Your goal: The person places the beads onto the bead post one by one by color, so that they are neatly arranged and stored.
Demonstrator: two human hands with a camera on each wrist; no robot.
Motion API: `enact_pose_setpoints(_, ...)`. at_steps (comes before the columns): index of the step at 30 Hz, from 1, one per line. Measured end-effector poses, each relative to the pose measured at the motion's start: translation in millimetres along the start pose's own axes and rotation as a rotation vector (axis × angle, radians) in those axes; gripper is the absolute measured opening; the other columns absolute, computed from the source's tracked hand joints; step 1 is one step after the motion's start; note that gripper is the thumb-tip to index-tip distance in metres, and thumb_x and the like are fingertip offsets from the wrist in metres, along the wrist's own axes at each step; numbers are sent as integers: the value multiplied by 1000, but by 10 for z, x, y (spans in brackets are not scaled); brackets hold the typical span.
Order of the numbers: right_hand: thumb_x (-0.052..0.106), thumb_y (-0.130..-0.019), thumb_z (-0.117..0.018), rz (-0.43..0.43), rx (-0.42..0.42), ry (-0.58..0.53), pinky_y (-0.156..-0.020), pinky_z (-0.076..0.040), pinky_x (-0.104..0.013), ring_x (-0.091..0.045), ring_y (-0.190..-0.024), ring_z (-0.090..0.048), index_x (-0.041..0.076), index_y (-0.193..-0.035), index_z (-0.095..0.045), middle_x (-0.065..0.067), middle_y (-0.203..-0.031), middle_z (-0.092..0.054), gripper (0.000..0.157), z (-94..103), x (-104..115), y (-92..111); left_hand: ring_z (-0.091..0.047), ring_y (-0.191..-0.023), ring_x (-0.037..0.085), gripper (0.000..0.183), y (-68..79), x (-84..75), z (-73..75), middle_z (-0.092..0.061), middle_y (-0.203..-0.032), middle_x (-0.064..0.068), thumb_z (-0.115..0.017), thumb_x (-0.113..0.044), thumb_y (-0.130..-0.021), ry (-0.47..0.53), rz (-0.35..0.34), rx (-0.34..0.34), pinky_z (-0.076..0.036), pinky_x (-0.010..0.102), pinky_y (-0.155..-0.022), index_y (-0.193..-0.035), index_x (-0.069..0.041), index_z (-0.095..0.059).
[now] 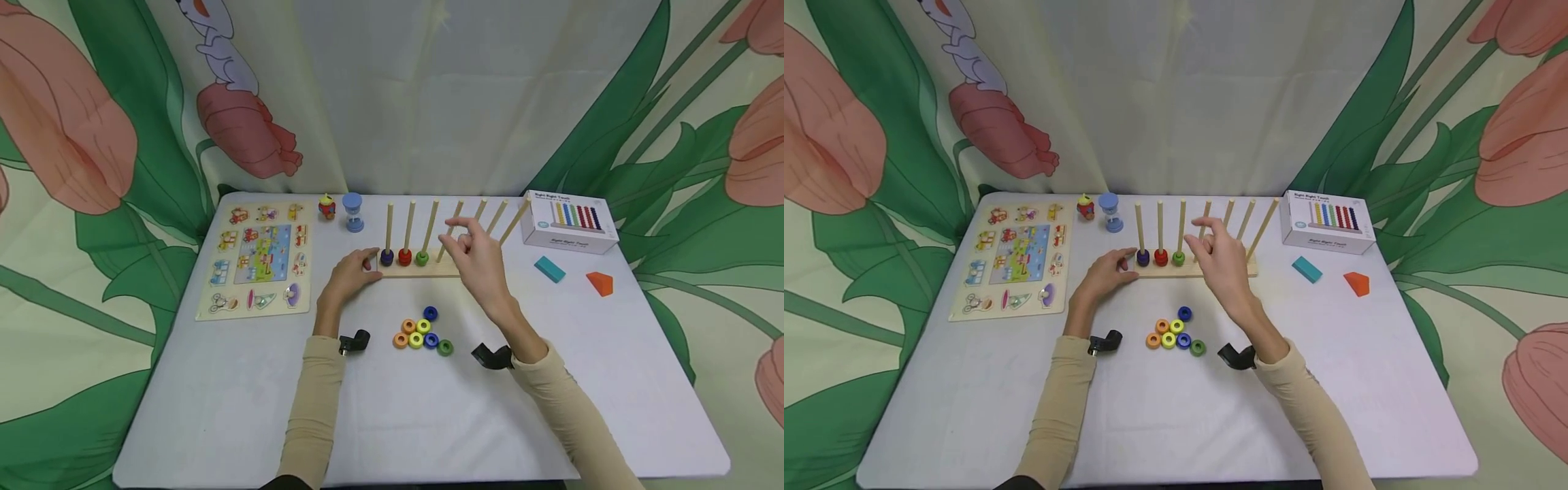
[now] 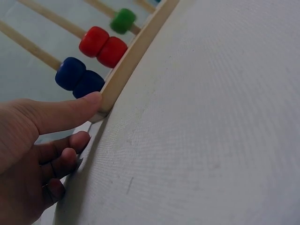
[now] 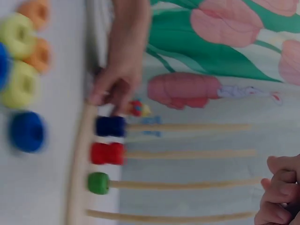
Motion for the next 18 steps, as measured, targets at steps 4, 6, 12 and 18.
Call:
enact_pose_setpoints(4, 30, -93, -62, -90, 116, 13, -38, -25, -26, -11, -40, -32, 8, -120, -58, 1, -50, -39, 35, -139, -275, 418, -45, -72, 19, 63, 6, -6, 2, -53, -89, 3, -73, -31, -85, 0, 6, 10, -35, 32, -64, -141, -17, -48)
enact_pose_setpoints(6, 31, -93, -62, -138, 170, 20, -38, -26, -26, -11, -40, -32, 9, -120, -58, 3, -50, -39, 35, -206, -403, 620, -45, -72, 19, 63, 10, -6, 11, -53, -89, 3, -73, -30, -84, -2, 12, 9, -34, 32, -64, -141, -17, -48)
enact_pose_setpoints(12, 29, -91, -66, -258, 318, 47, -42, -28, -25, -9, -42, -32, 10, -117, -59, 5, -51, -39, 33, -334, -678, 1136, -44, -73, 19, 63, 12, -15, -3, -53, -89, 3, -73, -29, -85, -1, 9, 10, -34, 32, -64, -141, -16, -48)
enact_pose_setpoints(18, 27, -83, -74, -297, 497, 157, -48, -32, -26, -7, -43, -34, 9, -113, -63, 6, -50, -43, 36, -450, -811, 1463, -44, -73, 19, 62, 15, -10, -4, -52, -89, 3, -73, -30, -85, 0, 13, 1, -34, 33, -64, -140, -16, -48)
Point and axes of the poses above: each hand's wrist, its own y-axis away from the middle knuckle, its own z-axis out of the back of the hand, x = y × z, the point moved 6 cm from there along -y, towards the middle knuckle
